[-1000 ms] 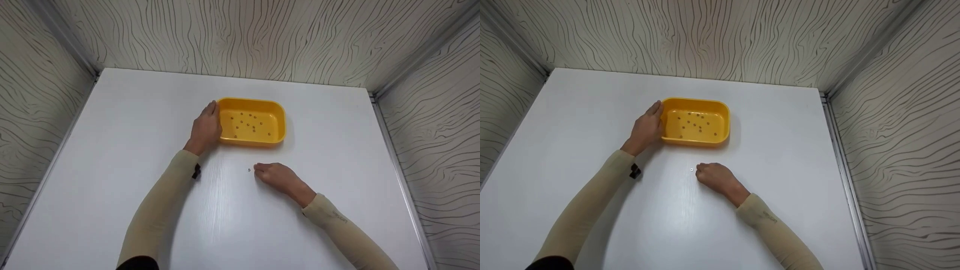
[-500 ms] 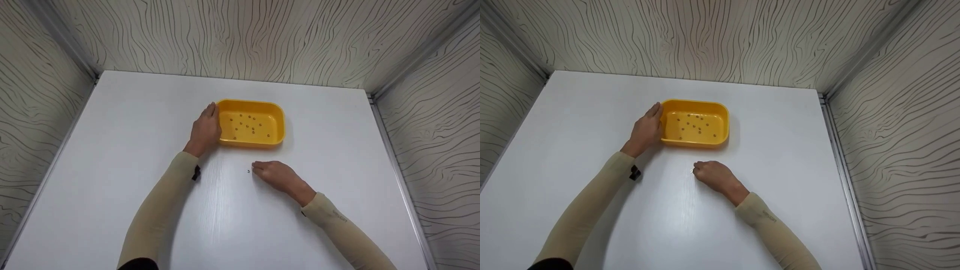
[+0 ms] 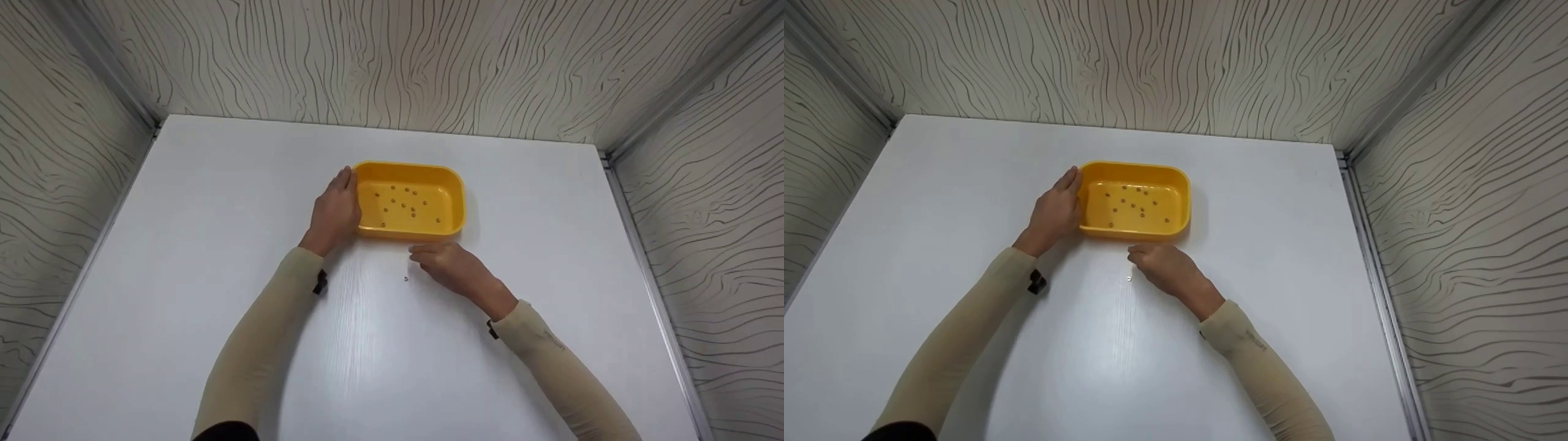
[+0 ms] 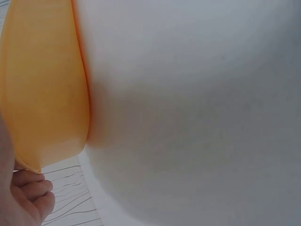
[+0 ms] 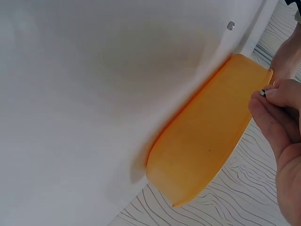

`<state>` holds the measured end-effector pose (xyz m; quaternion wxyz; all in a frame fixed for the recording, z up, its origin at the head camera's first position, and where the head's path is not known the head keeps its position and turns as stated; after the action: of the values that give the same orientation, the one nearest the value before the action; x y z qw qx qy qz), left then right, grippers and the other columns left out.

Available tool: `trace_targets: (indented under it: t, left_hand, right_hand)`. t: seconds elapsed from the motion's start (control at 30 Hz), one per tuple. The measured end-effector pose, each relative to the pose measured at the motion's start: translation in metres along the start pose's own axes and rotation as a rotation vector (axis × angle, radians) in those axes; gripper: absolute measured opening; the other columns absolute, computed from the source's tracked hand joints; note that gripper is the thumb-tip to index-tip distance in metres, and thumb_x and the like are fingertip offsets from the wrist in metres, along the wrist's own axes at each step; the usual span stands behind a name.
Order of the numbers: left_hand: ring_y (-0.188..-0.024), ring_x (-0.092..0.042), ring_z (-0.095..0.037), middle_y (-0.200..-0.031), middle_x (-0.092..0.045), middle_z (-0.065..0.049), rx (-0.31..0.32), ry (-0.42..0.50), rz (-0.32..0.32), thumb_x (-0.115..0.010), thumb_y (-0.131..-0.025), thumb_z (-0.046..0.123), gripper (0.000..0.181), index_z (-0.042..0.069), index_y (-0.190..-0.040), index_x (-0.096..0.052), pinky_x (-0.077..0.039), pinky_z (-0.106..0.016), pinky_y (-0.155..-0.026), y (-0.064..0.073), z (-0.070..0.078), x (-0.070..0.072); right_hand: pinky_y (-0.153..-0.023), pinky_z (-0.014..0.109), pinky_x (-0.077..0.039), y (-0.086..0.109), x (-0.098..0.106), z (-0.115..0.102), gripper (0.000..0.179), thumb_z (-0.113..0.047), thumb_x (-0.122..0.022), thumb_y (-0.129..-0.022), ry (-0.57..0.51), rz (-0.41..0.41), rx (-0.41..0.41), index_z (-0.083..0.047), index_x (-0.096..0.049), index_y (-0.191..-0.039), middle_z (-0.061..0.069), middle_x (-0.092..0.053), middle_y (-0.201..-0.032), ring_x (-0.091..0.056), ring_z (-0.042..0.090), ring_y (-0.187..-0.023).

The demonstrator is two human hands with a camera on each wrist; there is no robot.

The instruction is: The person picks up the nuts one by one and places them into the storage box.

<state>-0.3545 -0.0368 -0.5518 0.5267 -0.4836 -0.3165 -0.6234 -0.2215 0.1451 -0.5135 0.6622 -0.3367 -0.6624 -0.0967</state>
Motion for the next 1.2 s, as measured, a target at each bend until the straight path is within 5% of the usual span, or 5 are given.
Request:
trace_targets:
  t: [0.33, 0.77, 1.2]
  left_hand:
    - [-0.156, -0.041, -0.033, -0.169, -0.038, -0.02, -0.01, 0.017, 0.029, -0.036, -0.114, 0.018, 0.051, -0.004, -0.16, -0.035, -0.037, -0.046, -0.129, 0.002, -0.001, -0.001]
    - [-0.158, -0.038, -0.032, -0.17, -0.035, -0.018, 0.0, 0.025, 0.019, -0.04, -0.113, 0.017, 0.055, -0.003, -0.163, -0.03, -0.036, -0.044, -0.129, 0.003, 0.001, -0.002]
    - [-0.159, -0.036, -0.032, -0.171, -0.033, -0.018, -0.012, 0.056, 0.017, -0.039, -0.114, 0.018, 0.054, -0.003, -0.163, -0.029, -0.033, -0.045, -0.131, 0.004, -0.001, 0.0]
  right_hand:
    - [-0.084, 0.03, -0.067, -0.016, 0.019, 0.013, 0.026, 0.009, -0.076, -0.086, -0.282, 0.113, -0.151, -0.005, -0.083, -0.108, 0.008, -0.084, -0.102, -0.08, 0.019, -0.093]
    - [-0.089, 0.031, -0.066, -0.038, 0.028, 0.036, 0.018, -0.005, -0.075, -0.094, -0.663, 0.074, -0.611, -0.012, -0.085, -0.108, 0.006, -0.083, -0.106, -0.077, 0.017, -0.095]
    - [-0.088, 0.031, -0.067, -0.063, 0.038, 0.058, 0.012, -0.007, -0.075, -0.095, -0.794, 0.13, -0.679, -0.008, -0.085, -0.102, 0.009, -0.082, -0.104, -0.079, 0.02, -0.096]
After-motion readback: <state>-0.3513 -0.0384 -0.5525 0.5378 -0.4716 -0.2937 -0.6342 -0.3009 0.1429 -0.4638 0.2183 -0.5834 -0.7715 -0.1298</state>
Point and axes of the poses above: each hand's wrist, its own y-axis away from the middle knuckle, its own x-axis out of the back of the hand, z = x × y, the point moved 8 cm from there along -y, towards the middle knuckle
